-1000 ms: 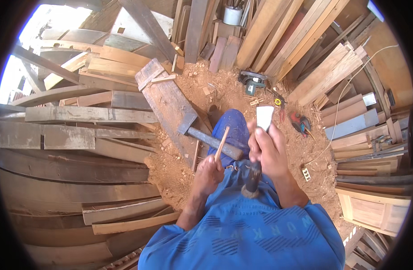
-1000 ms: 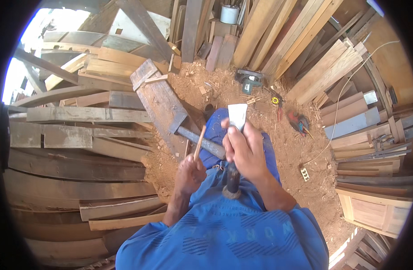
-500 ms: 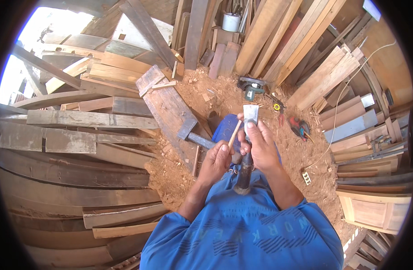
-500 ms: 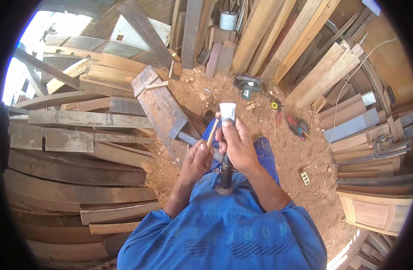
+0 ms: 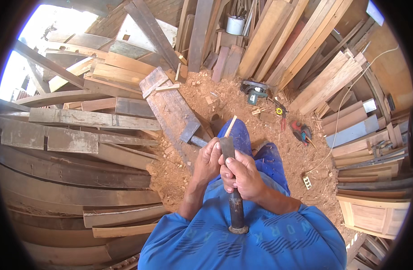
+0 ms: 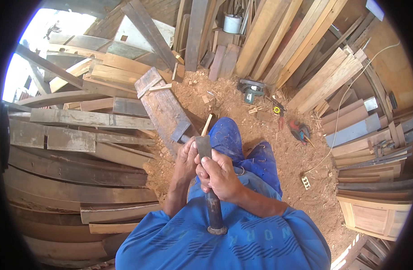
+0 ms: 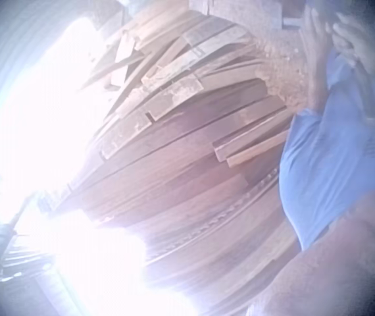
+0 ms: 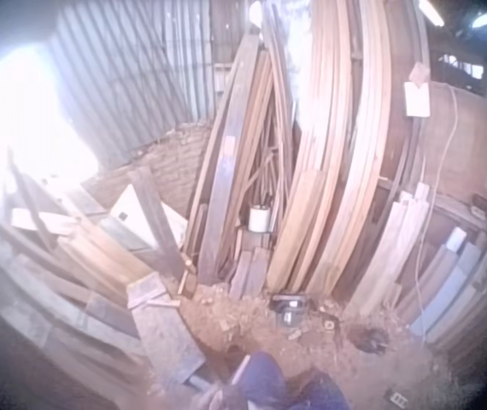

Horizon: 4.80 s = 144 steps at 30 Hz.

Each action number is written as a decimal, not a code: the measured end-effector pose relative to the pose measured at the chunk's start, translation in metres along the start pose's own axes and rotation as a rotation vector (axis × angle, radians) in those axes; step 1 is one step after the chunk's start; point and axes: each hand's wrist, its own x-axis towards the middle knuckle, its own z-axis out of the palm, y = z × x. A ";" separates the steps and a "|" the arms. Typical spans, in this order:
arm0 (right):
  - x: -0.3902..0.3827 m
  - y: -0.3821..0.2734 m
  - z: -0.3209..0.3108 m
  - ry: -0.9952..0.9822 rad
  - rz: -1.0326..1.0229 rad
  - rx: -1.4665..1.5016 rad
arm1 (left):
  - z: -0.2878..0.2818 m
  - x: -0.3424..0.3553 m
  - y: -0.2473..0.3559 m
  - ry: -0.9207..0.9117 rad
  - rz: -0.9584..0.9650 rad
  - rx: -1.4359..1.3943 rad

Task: The person carves a small piece of wood with a chisel, occasionally using a mallet to strike the chisel for deeper cuts.

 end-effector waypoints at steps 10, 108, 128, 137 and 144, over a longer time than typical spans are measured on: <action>-0.018 -0.021 0.000 0.075 -0.187 0.005 | 0.013 -0.031 -0.012 -0.132 0.166 0.018; 0.032 -0.028 -0.050 0.190 -0.289 -0.459 | 0.014 -0.026 -0.016 -0.291 -0.308 -0.769; 0.000 0.012 0.002 0.057 0.051 0.070 | 0.000 -0.001 -0.005 0.014 -0.075 -0.050; 0.001 -0.008 -0.017 0.119 -0.133 0.144 | -0.001 -0.047 -0.040 0.079 -0.348 -0.316; 0.014 0.000 0.006 -0.027 0.089 0.203 | -0.001 0.024 -0.009 0.065 -0.234 -0.510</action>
